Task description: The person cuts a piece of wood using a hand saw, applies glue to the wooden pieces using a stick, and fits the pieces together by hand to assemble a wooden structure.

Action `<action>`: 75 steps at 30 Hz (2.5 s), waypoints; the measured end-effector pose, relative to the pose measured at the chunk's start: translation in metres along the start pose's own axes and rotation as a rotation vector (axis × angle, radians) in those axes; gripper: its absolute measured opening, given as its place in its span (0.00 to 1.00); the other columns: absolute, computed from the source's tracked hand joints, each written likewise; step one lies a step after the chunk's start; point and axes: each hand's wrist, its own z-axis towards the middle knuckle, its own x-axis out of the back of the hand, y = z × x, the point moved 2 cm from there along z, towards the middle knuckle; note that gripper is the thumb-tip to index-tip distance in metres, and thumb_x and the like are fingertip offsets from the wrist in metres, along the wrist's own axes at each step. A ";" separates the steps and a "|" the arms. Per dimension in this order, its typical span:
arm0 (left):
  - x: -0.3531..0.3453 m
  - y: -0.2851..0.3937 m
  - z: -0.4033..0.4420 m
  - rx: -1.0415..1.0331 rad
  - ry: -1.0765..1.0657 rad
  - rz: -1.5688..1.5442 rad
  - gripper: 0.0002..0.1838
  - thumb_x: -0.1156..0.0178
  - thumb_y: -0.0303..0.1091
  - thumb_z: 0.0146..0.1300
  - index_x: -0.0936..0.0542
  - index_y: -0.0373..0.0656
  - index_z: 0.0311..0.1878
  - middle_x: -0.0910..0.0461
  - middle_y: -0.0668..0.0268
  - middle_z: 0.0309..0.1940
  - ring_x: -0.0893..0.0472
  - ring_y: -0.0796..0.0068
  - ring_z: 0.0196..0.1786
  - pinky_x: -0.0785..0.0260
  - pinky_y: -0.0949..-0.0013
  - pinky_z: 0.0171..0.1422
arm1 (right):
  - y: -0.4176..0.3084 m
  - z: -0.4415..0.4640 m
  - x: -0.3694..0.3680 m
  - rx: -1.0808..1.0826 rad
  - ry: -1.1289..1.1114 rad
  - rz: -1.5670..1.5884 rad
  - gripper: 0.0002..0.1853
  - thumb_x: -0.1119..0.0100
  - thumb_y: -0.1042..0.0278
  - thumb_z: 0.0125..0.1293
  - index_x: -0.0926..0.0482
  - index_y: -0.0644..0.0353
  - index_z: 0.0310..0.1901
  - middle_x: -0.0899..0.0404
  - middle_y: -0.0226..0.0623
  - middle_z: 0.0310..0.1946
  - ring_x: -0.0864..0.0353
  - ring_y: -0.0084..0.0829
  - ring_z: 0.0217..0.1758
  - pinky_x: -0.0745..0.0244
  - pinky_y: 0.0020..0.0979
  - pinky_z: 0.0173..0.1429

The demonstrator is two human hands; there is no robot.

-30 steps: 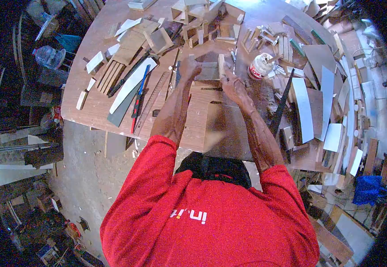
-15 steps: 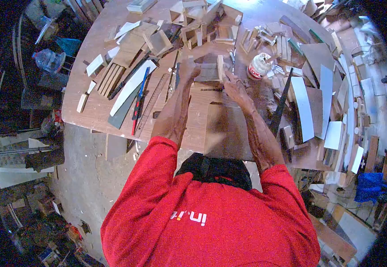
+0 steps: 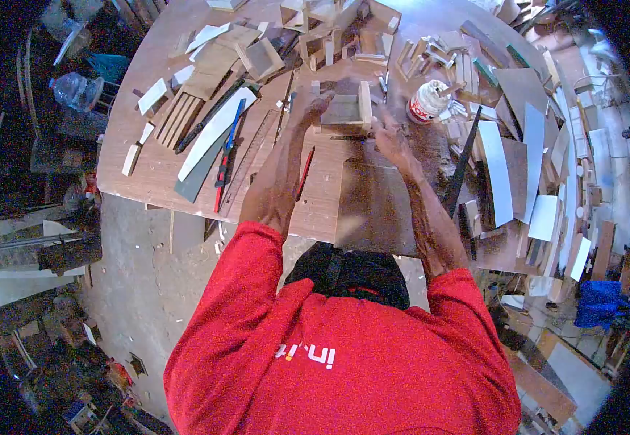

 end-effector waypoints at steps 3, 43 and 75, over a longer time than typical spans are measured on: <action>0.027 0.041 -0.016 0.469 -0.062 -0.011 0.17 0.39 0.43 0.59 0.20 0.34 0.32 0.21 0.57 0.23 0.24 0.66 0.26 0.31 0.62 0.32 | 0.032 -0.013 -0.006 0.384 -0.011 -0.403 0.12 0.48 0.72 0.61 0.23 0.63 0.46 0.21 0.48 0.44 0.20 0.45 0.45 0.26 0.42 0.46; 0.010 0.012 -0.085 0.214 -0.012 0.356 0.42 0.40 0.25 0.40 0.40 0.33 0.64 0.21 0.41 0.34 0.21 0.37 0.40 0.28 0.48 0.43 | 0.016 0.047 0.007 0.210 -0.286 -0.367 0.55 0.24 0.55 0.42 0.48 0.64 0.69 0.34 0.57 0.61 0.34 0.52 0.65 0.36 0.43 0.67; 0.003 0.003 -0.088 0.228 0.163 0.400 0.43 0.36 0.23 0.42 0.44 0.37 0.64 0.20 0.42 0.32 0.20 0.39 0.38 0.29 0.47 0.38 | 0.008 0.073 0.011 -0.425 -0.137 0.600 0.51 0.29 0.57 0.49 0.48 0.61 0.71 0.37 0.52 0.66 0.42 0.51 0.70 0.50 0.46 0.75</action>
